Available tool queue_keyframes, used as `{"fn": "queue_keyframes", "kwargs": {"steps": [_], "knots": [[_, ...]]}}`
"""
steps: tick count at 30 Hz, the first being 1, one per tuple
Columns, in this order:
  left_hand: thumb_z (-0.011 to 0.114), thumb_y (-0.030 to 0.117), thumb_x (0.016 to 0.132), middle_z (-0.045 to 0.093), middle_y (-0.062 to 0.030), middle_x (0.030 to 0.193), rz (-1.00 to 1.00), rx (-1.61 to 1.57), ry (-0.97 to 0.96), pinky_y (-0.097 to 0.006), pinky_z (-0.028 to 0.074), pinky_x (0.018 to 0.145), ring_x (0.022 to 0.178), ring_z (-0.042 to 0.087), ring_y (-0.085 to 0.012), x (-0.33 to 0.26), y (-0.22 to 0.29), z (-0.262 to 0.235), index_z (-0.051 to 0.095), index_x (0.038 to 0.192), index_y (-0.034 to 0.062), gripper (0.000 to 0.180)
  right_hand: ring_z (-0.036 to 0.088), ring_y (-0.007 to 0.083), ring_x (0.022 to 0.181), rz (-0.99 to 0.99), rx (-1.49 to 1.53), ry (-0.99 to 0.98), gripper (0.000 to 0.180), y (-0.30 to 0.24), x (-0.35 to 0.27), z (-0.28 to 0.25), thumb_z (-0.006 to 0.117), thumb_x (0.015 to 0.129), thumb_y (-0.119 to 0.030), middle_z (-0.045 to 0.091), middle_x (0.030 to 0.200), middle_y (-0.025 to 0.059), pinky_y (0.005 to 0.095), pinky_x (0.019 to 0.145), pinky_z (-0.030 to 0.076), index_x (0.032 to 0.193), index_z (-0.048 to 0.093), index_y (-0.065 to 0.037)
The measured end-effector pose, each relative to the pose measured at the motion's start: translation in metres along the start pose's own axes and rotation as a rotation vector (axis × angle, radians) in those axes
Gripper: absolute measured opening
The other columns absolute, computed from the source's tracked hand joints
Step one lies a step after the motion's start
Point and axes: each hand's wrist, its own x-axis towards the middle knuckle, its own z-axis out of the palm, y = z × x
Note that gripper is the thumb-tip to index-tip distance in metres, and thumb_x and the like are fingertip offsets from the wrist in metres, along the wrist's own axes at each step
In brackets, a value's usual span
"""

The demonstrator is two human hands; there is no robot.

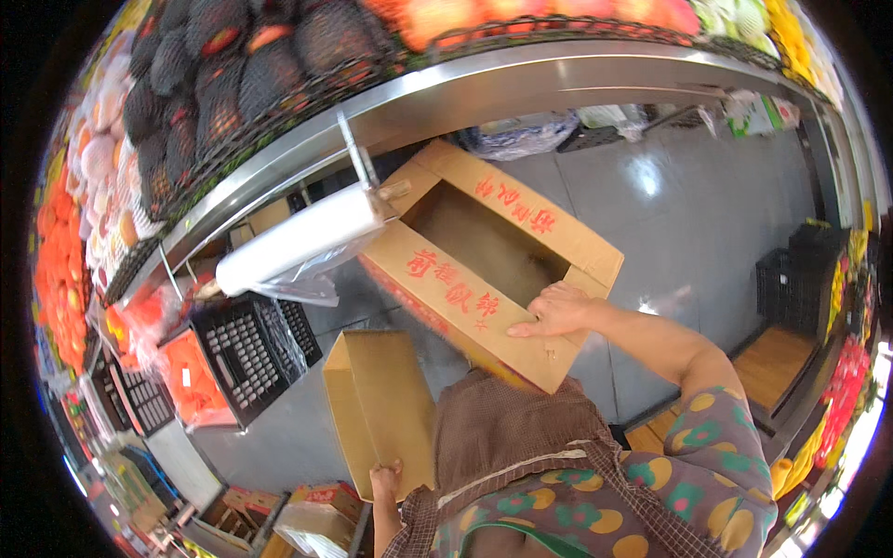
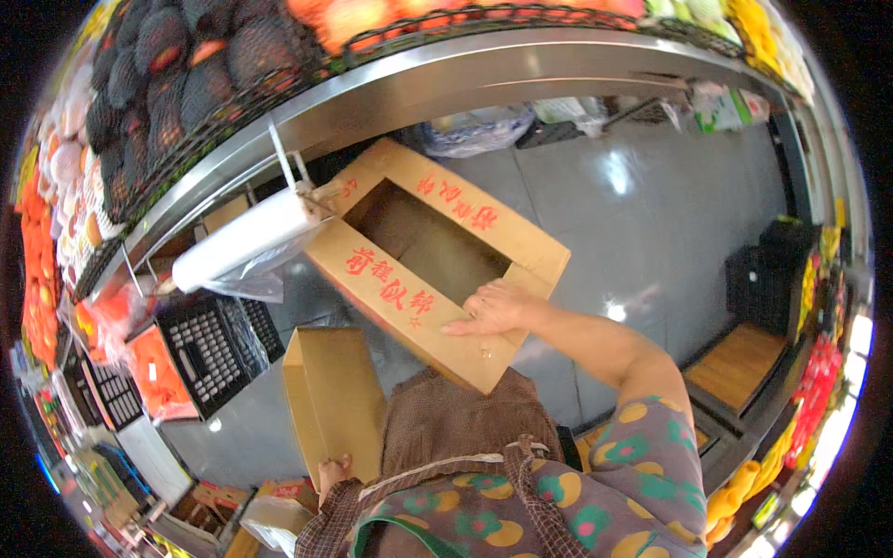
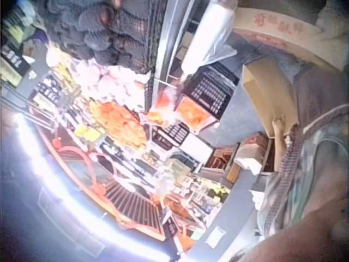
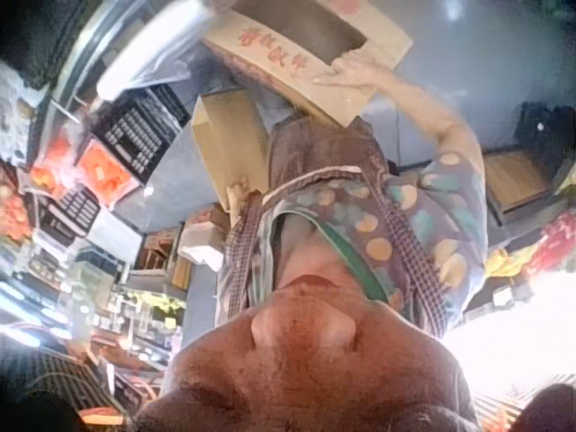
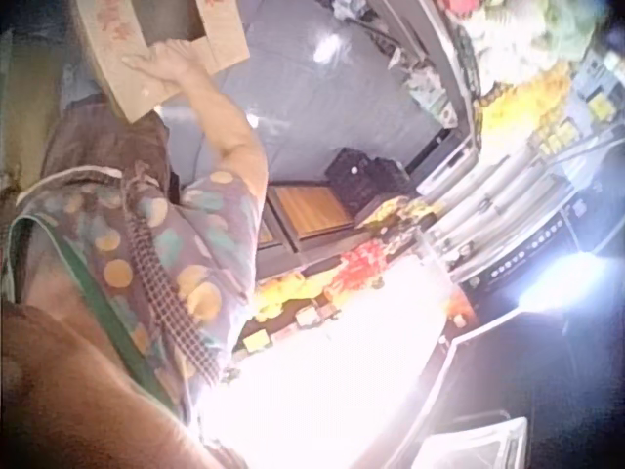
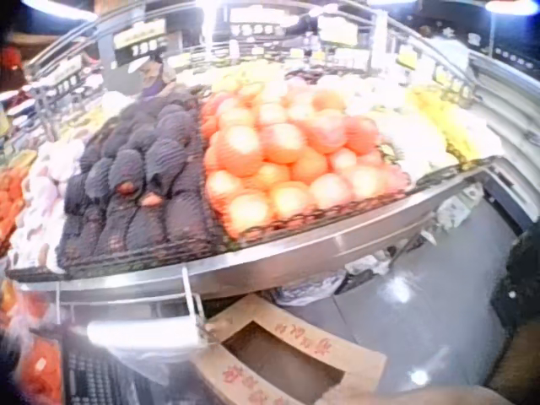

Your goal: The person assembles several cardboard boxes by folding flaps and taping them closed. They retrieve boxes from a refrigerated display, walk through the store, and place the finished boxes on the floor.

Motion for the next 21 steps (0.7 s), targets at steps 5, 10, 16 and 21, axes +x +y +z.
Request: {"fn": "queue_keyframes", "kwargs": {"steps": [5,10,16,21], "knots": [[0.039,0.036,0.095,0.068,-0.0093,0.075,-0.006,-0.005,-0.140,-0.044,0.048,0.073,0.072,0.066,-0.0322,0.040,-0.029,-0.001,0.065,0.097,0.0168,0.032,0.062,0.0335,0.097,0.023,0.454,-0.057,0.082,0.009,-0.088,-0.008,0.040,0.081,-0.077,0.067,0.094,0.0193,0.0439,0.083,0.049,0.094,0.070,-0.002],[0.038,0.049,0.094,0.070,-0.0143,0.089,0.005,0.154,-0.247,-0.042,0.044,0.086,0.091,0.065,-0.0335,0.088,-0.042,-0.024,0.071,0.094,0.0035,0.057,0.062,0.0220,0.102,0.240,1.208,0.006,0.070,0.067,-0.183,0.037,0.045,0.088,-0.065,0.064,0.116,0.0087,0.0390,0.088,0.049,0.125,0.058,-0.006],[0.038,0.048,0.093,0.069,-0.0137,0.098,0.318,0.363,-0.265,-0.043,0.045,0.086,0.099,0.063,-0.0272,0.140,-0.041,-0.091,0.071,0.097,0.0101,0.051,0.061,0.0189,0.106,0.269,2.120,-0.023,0.056,0.174,-0.321,0.136,0.043,0.095,-0.053,0.060,0.126,0.0081,0.0364,0.094,0.048,0.132,0.053,-0.010],[0.046,0.045,0.090,0.070,-0.0116,0.096,0.605,0.699,-0.185,-0.040,0.048,0.080,0.098,0.064,-0.0229,0.185,0.120,-0.221,0.074,0.095,0.0168,0.040,0.063,0.0145,0.099,0.493,1.944,0.285,0.057,0.237,-0.425,0.252,0.040,0.096,-0.054,0.062,0.122,0.0076,0.0339,0.084,0.052,0.133,0.051,-0.011]]}}
